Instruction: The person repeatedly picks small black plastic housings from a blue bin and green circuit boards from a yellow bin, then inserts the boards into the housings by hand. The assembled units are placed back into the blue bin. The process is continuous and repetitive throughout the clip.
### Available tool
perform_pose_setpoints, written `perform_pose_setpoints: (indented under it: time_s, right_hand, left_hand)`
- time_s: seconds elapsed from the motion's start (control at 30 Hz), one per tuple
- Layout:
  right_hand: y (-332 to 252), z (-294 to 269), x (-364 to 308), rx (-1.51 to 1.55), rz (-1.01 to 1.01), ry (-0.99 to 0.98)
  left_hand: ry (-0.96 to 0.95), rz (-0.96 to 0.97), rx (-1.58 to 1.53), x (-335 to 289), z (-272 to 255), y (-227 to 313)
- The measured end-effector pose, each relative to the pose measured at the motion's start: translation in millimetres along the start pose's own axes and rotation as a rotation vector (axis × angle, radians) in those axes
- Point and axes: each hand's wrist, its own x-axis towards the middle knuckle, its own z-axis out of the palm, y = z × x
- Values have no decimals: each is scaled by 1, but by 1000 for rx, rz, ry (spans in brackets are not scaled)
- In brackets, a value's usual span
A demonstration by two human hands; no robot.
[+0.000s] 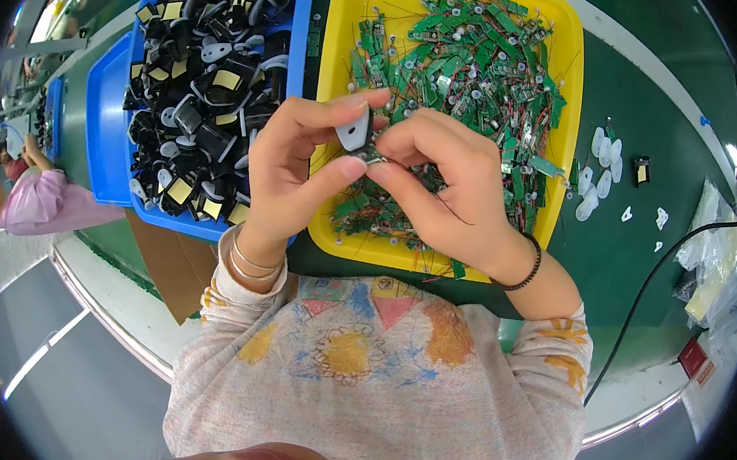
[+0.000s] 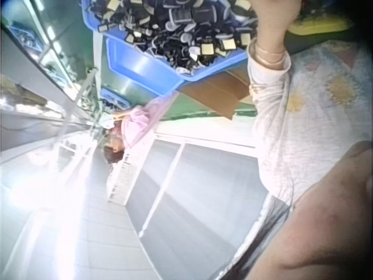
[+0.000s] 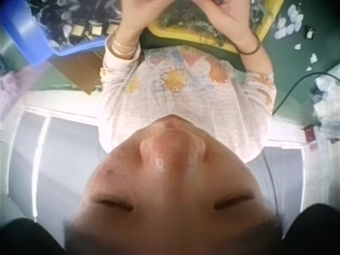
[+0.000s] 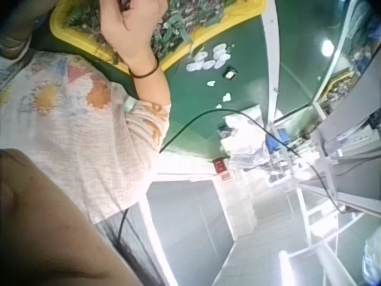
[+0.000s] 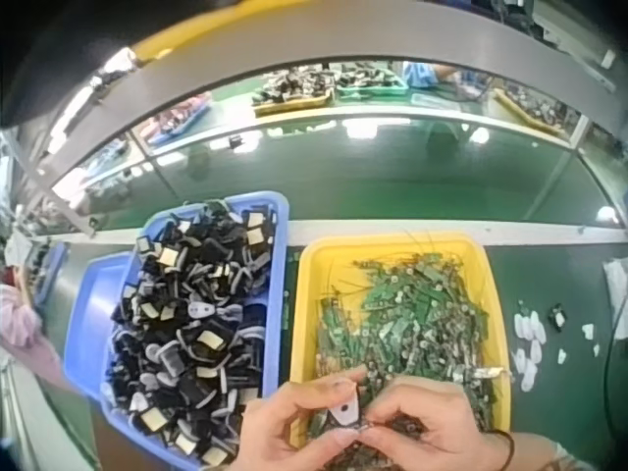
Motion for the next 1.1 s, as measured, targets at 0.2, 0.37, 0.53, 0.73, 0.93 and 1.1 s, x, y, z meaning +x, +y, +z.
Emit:
perform_pose_setpoints:
  time_s: [0.2, 0.37, 0.53, 0.73, 0.93, 1.1]
  right_hand:
    - [-9, -27, 39, -433, -158, -32]
    - [51, -90, 136, -936, -198, 165]
    - [119, -130, 193, -1078, -25, 216]
    - [94, -126, 193, -1037, -43, -10]
    - [43, -43, 108, -1001, -264, -136]
    - [49, 5, 83, -1157, -168, -249]
  left_hand:
    - [252, 309, 971, 12, -18, 6]
    - [626, 100, 1492, 5, -38, 8]
    - [618, -37, 1654, -3, -47, -4]
    - [699, 47, 1345, 0, -51, -1]
    - [718, 236, 768, 6, -42, -1]
    - [622, 122, 162, 2, -32, 1]
